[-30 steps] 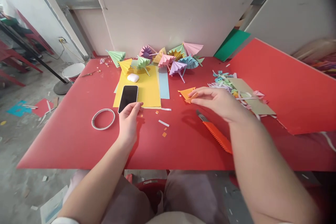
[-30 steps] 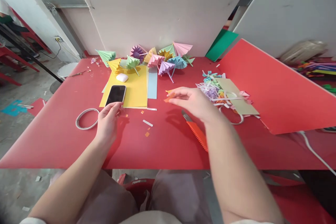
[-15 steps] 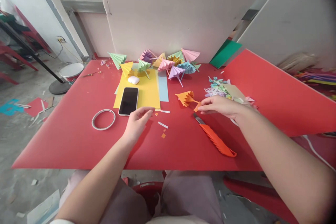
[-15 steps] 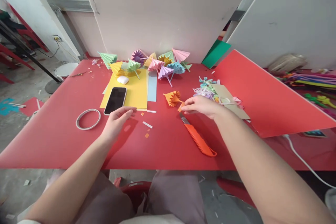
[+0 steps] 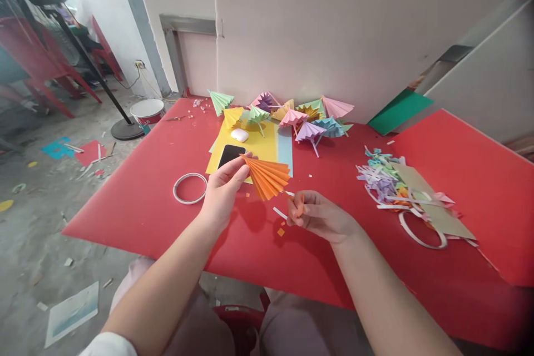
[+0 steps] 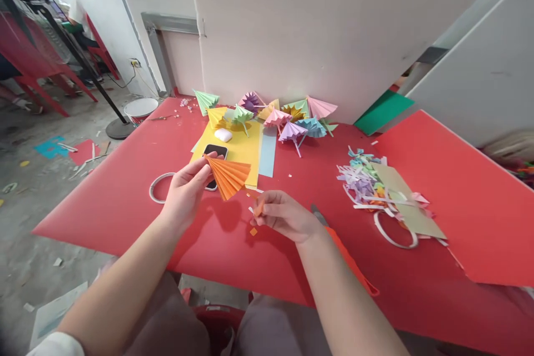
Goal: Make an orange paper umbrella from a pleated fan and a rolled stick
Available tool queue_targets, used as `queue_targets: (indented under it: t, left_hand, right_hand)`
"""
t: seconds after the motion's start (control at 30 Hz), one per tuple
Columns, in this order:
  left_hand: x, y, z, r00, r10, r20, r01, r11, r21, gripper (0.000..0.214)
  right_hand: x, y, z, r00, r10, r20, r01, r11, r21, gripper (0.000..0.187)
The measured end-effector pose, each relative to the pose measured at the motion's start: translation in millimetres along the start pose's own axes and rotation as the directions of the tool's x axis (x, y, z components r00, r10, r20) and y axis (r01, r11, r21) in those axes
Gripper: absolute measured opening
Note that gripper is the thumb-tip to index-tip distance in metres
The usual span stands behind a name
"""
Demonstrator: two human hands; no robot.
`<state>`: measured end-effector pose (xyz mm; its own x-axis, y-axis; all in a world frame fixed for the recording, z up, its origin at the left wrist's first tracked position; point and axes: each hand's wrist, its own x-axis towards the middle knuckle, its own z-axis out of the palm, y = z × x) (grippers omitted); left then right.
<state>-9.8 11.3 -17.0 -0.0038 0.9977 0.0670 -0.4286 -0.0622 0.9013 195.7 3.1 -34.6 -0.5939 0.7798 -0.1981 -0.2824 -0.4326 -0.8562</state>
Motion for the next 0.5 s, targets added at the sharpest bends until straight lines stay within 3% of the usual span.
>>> queue_targets:
  t: [0.13, 0.33, 0.5]
  left_hand:
    - [-2, 6, -2.6, 0.997, 0.071, -0.017, -0.071, 0.997, 0.016, 0.024]
    - [-3, 12, -6.3, 0.996, 0.084, -0.012, -0.083, 0.996, 0.033, 0.018]
    - [-3, 14, -6.8, 0.995, 0.078, -0.065, -0.076, 0.997, 0.028, 0.015]
  right_hand:
    - [4, 7, 6, 1.0, 0.003, -0.013, -0.003, 0.998, 0.062, 0.023]
    - [8, 15, 16, 0.999, -0.017, -0.027, 0.021, 0.983, 0.181, 0.02]
    - [11, 21, 20, 0.998, 0.0, -0.065, 0.009, 0.99, 0.141, 0.02]
